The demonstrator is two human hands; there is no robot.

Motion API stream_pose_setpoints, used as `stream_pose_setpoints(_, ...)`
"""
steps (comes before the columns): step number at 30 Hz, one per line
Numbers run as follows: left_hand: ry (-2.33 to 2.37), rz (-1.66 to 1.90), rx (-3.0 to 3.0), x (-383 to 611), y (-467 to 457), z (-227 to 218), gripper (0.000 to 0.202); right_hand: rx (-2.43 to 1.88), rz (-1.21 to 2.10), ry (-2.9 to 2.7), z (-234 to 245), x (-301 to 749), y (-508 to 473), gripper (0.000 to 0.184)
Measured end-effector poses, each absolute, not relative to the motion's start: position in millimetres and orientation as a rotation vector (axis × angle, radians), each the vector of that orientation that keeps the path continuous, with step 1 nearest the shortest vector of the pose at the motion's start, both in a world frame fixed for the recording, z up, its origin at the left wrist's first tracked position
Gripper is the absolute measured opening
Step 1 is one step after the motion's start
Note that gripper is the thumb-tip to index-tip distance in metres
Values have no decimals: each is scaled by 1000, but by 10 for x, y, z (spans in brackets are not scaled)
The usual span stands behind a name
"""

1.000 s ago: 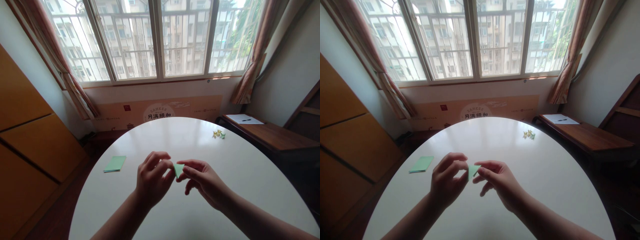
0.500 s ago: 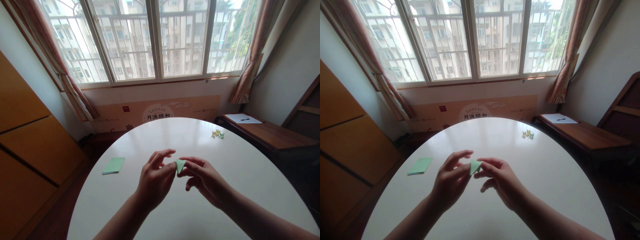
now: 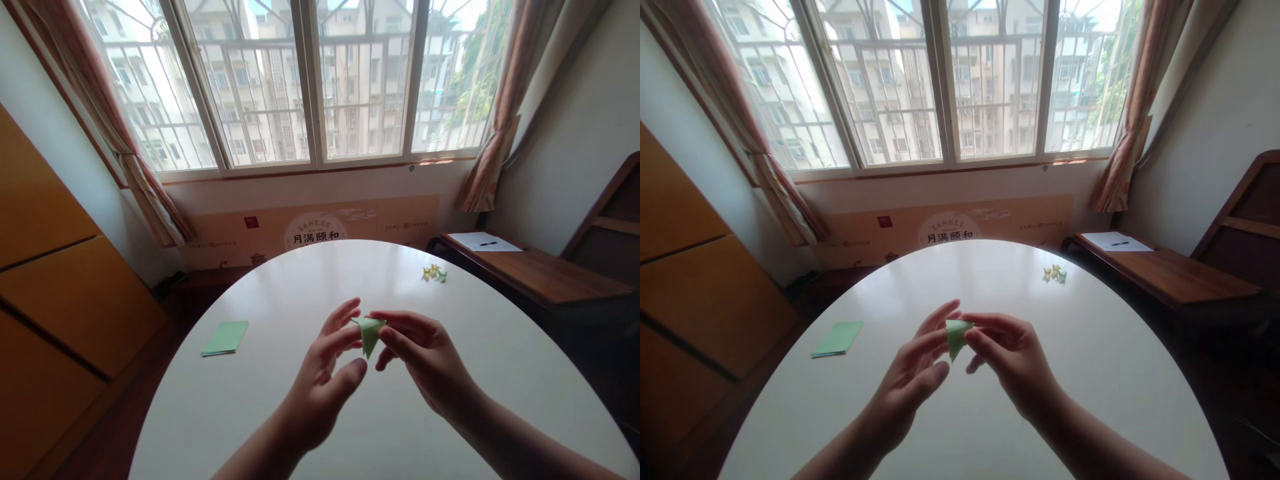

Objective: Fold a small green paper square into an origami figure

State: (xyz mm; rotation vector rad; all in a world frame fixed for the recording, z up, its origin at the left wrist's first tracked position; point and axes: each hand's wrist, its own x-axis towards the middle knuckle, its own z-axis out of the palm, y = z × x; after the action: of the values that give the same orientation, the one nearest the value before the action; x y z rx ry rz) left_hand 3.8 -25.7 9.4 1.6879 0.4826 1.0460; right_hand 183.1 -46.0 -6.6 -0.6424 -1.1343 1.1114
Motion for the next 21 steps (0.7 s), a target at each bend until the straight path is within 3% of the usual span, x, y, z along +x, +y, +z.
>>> stream_pose_setpoints(8, 426, 905, 1008, 190, -336, 152, 28, -725, 597, -1481, -35, 1848, -507, 30)
stream_pose_setpoints(21, 460, 760, 939, 151, -273, 180, 17, -732, 258, -1656, -53, 1822, -542, 28)
